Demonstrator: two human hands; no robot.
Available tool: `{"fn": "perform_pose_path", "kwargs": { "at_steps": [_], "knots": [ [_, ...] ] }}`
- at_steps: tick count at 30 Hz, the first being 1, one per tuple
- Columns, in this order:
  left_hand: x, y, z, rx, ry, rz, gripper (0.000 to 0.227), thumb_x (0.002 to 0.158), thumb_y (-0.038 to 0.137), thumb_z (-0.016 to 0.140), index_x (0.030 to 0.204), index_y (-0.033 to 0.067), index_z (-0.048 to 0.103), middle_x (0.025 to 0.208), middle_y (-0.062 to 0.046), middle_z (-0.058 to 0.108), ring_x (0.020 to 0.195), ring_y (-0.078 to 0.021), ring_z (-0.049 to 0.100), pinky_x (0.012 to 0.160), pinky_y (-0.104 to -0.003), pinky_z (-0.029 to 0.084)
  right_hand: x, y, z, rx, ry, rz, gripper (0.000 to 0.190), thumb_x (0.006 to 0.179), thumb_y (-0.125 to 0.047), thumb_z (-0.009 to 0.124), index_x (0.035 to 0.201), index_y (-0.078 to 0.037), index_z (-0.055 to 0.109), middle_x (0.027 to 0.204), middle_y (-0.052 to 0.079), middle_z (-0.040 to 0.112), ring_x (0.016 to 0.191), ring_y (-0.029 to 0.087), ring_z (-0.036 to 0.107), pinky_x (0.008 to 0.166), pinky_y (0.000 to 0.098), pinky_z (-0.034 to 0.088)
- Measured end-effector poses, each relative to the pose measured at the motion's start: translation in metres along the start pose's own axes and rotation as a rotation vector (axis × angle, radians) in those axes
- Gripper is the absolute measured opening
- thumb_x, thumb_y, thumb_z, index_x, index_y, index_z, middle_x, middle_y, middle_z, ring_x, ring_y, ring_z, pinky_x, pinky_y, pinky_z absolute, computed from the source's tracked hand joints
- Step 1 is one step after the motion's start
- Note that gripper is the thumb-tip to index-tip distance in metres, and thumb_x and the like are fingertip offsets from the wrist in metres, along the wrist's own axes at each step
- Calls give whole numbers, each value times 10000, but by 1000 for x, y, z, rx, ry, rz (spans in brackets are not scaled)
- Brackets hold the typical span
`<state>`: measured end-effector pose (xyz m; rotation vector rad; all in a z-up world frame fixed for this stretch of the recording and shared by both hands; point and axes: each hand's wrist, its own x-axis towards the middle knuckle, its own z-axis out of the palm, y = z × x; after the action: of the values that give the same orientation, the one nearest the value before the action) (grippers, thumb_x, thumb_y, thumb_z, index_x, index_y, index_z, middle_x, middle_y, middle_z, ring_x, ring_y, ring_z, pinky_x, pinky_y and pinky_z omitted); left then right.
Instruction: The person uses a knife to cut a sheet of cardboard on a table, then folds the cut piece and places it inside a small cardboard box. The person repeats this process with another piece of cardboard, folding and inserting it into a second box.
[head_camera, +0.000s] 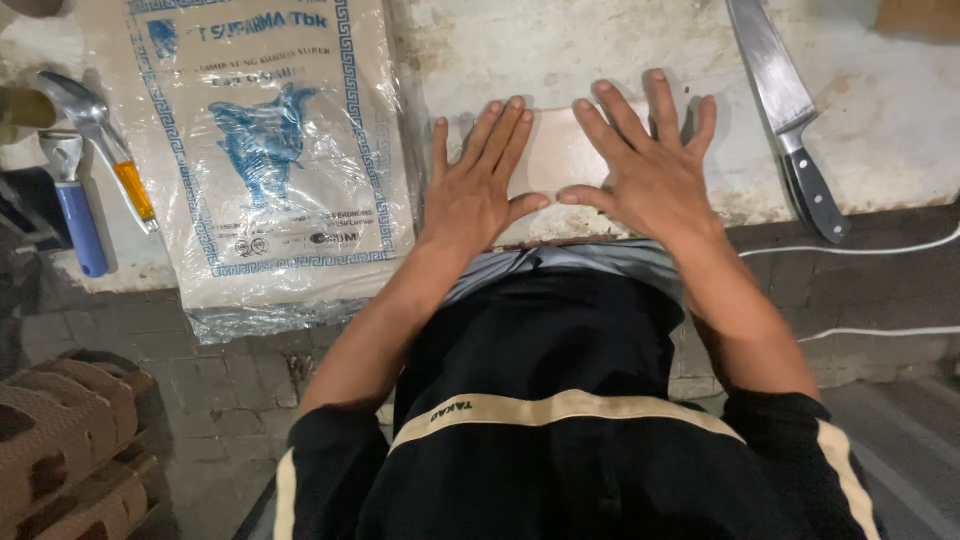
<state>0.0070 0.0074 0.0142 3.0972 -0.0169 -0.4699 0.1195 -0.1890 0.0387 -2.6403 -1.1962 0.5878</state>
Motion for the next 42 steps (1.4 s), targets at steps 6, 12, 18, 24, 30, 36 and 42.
{"fn": "perform_pose_path", "kwargs": {
  "at_steps": [6,12,18,24,30,36,42],
  "knots": [
    [-1,-19,-1,-79,-133,54,1004,875,792,322,1582,182,-46,1656,52,-74,1529,-123,-48,1158,-641,-91,-9,21,-34,-93,-299,200,1007,737,-813,323,1563,-317,31,1643,-37,-3,1460,325,-175,1089,673,-123],
    [-10,-18,15,-79,19,9,1062,814,817,350,1588,168,22,1666,21,25,1538,-172,16,1166,-663,-57,-50,86,-20,-140,56,7,956,808,-782,338,1587,-231,280,1651,36,219,1502,399,-7,1054,741,24],
    [-34,23,14,5,262,-285,1089,859,842,329,1541,-4,256,1587,-170,338,1461,-405,297,1173,-649,100,-77,68,-20,-104,441,-42,805,846,-254,873,1532,-36,511,1610,193,323,1471,370,209,1053,561,226],
    [-63,22,-13,-383,339,-138,767,969,622,442,1438,15,414,699,-86,680,676,-358,669,730,-468,532,-106,64,17,-33,733,304,636,1094,-468,461,1442,64,445,1444,279,398,1302,471,379,969,633,308],
    [-36,-23,4,-184,95,467,718,855,258,712,1489,136,399,1590,-153,272,1476,-340,195,1166,-520,244,-112,90,25,-189,634,293,471,943,-15,721,1399,-4,604,1247,228,576,1051,433,503,805,520,358],
    [-19,-26,6,-99,500,707,113,951,117,592,1023,88,675,1126,-100,694,1137,-344,636,799,-393,517,-135,65,21,218,551,118,369,1034,27,530,1397,90,533,1240,304,556,1110,497,558,926,544,451],
    [-9,14,-12,-254,767,511,106,955,135,660,877,63,657,889,-76,674,918,-233,690,690,-292,567,-184,41,58,485,646,125,348,1082,-131,537,1357,81,541,1153,233,600,993,338,648,854,442,512]
  ]
}}
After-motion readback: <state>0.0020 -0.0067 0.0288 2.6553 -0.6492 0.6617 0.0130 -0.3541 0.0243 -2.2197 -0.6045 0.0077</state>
